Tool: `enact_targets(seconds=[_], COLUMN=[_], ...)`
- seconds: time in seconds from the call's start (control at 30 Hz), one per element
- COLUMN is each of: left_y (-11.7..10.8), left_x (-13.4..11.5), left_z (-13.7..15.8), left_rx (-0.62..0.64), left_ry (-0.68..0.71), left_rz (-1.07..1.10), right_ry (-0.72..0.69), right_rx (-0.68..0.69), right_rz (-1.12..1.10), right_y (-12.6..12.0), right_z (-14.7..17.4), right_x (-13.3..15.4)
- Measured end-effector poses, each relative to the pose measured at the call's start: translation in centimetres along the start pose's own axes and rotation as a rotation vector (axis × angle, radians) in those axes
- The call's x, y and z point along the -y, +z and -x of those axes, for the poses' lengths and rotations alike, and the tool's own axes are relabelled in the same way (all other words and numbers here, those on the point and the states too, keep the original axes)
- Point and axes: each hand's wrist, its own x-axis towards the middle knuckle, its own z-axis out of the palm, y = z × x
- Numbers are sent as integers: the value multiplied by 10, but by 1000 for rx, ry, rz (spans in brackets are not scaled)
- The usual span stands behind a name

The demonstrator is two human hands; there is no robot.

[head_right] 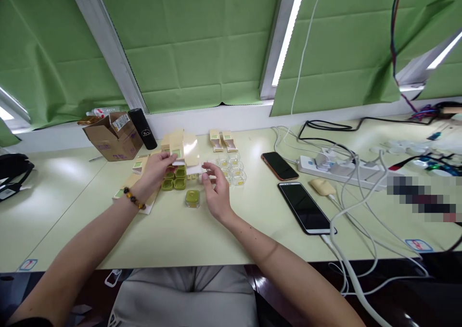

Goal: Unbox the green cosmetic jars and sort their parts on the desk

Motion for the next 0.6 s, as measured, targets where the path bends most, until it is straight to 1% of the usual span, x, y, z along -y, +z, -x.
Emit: enact_targets(seconds=[0.07,0.1,0.2,0.3,0.43,0.53,0.6], left_y=[6,11,28,48,69,77,78], left_x=[-4,-5,-2,8,24,35,42], left_z=[-33,-50,-93,-126,-154,-162,-162], left_rx=[-57,-64,-66,-111,-132,-107,-82], left_ry=[-66,-84,-143,-198,-212,-197,-155], left_rz=[-1,-12,-49,-118,-196,-260,-311], right_ry=[-81,-127,-251,-329,-344,-334,-335], right_rx=[-56,-62,-3,67,78,71,73], right_rz=[48,68,140,202,221,215,217], right_y=[-2,-3,-1,1,1,-1,-1], right_z=[0,1,6,11,11,10,10], right_x=[1,1,4,5,5,5,4])
